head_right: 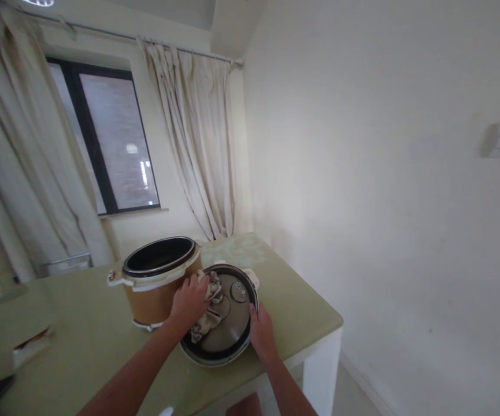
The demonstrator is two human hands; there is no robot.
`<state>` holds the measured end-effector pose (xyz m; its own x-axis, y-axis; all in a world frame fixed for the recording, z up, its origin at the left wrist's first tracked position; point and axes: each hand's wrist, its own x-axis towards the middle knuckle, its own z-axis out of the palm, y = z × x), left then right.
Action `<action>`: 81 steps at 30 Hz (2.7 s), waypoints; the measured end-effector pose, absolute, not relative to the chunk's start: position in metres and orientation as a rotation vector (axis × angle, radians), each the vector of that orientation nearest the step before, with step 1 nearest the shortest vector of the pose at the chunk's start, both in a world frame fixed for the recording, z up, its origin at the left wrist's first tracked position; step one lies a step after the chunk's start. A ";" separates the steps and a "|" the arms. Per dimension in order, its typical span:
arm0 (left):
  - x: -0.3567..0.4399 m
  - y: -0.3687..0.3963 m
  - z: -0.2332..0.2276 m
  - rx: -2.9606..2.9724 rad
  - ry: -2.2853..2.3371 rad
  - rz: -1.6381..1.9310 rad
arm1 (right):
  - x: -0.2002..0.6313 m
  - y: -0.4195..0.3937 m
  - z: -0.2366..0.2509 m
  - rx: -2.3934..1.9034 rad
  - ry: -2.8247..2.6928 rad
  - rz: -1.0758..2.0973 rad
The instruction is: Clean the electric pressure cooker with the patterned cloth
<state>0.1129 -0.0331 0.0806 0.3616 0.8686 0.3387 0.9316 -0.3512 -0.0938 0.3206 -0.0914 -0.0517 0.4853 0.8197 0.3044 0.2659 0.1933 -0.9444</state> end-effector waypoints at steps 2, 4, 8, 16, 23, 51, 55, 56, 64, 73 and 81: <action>0.105 -0.050 0.074 -2.358 -1.676 -0.259 | 0.318 -0.092 -0.049 -1.346 -1.067 0.505; 0.099 -0.066 0.067 -2.416 -1.713 -0.189 | 0.317 -0.092 -0.048 -1.341 -1.078 0.499; 0.103 -0.090 0.056 -2.652 -1.690 -0.132 | 0.316 -0.091 -0.046 -1.355 -1.074 0.484; 0.156 -0.099 0.026 -2.895 -1.417 -0.528 | 0.317 -0.096 -0.042 -1.301 -1.050 0.593; 0.181 -0.064 0.029 -2.740 -1.169 -0.728 | 0.321 -0.093 -0.057 -1.302 -1.004 0.606; 0.131 -0.105 0.045 -2.925 -1.348 -0.194 | 0.309 -0.098 -0.042 -1.372 -1.141 0.492; 0.155 -0.101 0.026 -2.863 -1.376 -0.467 | 0.317 -0.096 -0.047 -1.341 -1.163 0.552; 0.157 -0.097 0.024 -2.841 -1.372 -0.487 | 0.319 -0.096 -0.049 -1.340 -1.160 0.555; 0.122 -0.041 0.052 -2.409 -1.441 -0.476 | 0.322 -0.101 -0.057 -1.381 -1.132 0.512; 0.121 -0.071 0.057 -2.682 -1.431 -0.129 | 0.318 -0.103 -0.050 -1.451 -1.106 0.479; 0.163 -0.076 0.051 -2.766 -1.223 -0.229 | 0.318 -0.103 -0.048 -1.422 -1.111 0.474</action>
<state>0.1631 -0.0762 0.0506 0.6644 0.7252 0.1806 0.7415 -0.6698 -0.0381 0.3184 -0.1035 -0.0476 0.4588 0.8291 0.3196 0.3430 0.1665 -0.9245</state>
